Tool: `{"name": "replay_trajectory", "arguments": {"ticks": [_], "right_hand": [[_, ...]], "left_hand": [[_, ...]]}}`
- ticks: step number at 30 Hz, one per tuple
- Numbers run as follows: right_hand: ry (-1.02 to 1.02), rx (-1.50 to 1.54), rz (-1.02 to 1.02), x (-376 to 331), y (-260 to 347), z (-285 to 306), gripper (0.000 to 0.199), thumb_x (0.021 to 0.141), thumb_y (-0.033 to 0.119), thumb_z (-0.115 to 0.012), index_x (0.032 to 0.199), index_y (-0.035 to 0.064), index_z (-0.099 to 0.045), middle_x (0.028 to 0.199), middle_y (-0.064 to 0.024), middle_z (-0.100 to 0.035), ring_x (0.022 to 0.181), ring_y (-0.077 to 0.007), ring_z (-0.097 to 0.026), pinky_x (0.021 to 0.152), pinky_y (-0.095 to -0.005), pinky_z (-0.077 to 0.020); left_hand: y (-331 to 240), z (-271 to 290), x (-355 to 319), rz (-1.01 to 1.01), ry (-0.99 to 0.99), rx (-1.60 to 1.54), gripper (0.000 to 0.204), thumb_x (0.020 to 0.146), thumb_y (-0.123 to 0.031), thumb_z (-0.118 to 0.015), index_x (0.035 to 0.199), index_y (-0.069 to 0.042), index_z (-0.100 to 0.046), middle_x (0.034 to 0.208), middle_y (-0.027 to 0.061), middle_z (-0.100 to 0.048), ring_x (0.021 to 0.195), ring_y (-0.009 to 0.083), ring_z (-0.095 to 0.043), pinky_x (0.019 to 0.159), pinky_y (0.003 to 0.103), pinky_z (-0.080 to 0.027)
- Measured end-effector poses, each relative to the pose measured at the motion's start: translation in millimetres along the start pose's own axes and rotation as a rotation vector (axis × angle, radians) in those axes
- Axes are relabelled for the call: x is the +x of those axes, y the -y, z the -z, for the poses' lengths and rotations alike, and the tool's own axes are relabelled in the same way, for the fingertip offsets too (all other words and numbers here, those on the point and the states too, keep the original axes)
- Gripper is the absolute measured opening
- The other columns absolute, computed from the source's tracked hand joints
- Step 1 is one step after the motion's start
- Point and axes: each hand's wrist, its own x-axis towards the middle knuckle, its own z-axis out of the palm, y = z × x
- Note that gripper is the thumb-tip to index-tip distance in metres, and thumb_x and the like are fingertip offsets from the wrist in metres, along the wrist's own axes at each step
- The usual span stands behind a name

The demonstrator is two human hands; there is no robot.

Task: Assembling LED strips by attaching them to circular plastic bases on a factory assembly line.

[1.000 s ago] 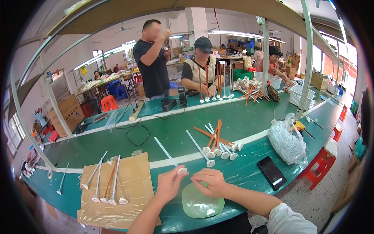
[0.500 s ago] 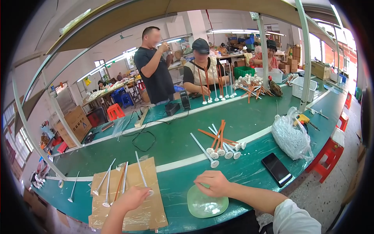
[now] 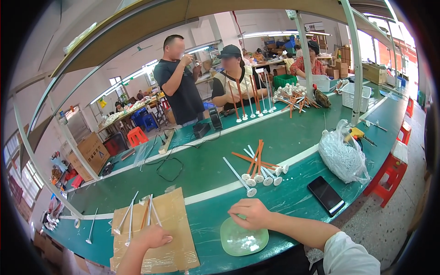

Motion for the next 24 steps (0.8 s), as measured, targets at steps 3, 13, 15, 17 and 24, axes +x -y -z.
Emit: {"name": "replay_trajectory", "arguments": {"ticks": [3,13,15,17,24], "right_hand": [[0.003,-0.001,-0.019,-0.8,0.8,0.0,0.011,0.076,0.001,-0.073,0.087,0.0035,-0.069,0.082,-0.0090,-0.071,0.069,-0.0253,-0.067,0.058,-0.0340,-0.0546],[0.002,-0.008,0.004,-6.2,-3.0,-0.9,0.013,0.076,0.002,-0.074,0.088,0.0031,-0.070,0.082,-0.0093,-0.072,0.066,-0.0243,-0.068,0.056,-0.0330,-0.0550],[-0.009,-0.001,0.011,-1.8,-0.2,-2.2,0.011,0.076,0.002,-0.075,0.084,0.0034,-0.068,0.079,-0.0091,-0.070,0.064,-0.0241,-0.067,0.054,-0.0327,-0.0535],[-0.017,0.001,0.006,-0.6,0.8,0.6,0.010,0.075,0.002,-0.075,0.080,0.0038,-0.066,0.075,-0.0089,-0.069,0.061,-0.0239,-0.066,0.052,-0.0324,-0.0519],[0.005,-0.136,-0.118,-1.5,-15.3,4.3,0.024,0.075,0.005,-0.077,0.067,0.0054,-0.055,0.062,-0.0073,-0.056,0.051,-0.0264,-0.055,0.044,-0.0364,-0.0410]], "left_hand": [[10.0,-4.6,-8.9,0.021,0.014,0.037,0.030,0.091,-0.042,-0.058,0.098,-0.018,-0.074,0.081,0.0163,-0.068,0.084,0.0368,-0.067,0.074,0.050,-0.053],[-90.3,27.2,40.1,-0.198,-0.905,-0.350,0.016,0.082,-0.018,-0.076,0.089,-0.004,-0.072,0.072,0.0109,-0.067,0.066,0.0264,-0.066,0.061,0.034,-0.051],[-106.8,16.2,77.7,-0.297,-1.087,-0.506,0.014,0.085,-0.016,-0.074,0.084,-0.002,-0.071,0.068,0.0111,-0.066,0.061,0.0226,-0.064,0.058,0.032,-0.049],[-121.9,4.3,113.3,-0.273,-1.128,-0.657,0.016,0.088,-0.016,-0.073,0.082,-0.001,-0.071,0.066,0.0095,-0.065,0.059,0.0186,-0.062,0.056,0.029,-0.047],[-118.8,-46.9,158.4,-0.080,-1.035,-1.114,0.026,0.092,-0.018,-0.068,0.073,0.000,-0.069,0.058,0.0071,-0.062,0.053,0.0116,-0.058,0.055,0.026,-0.044]]}}
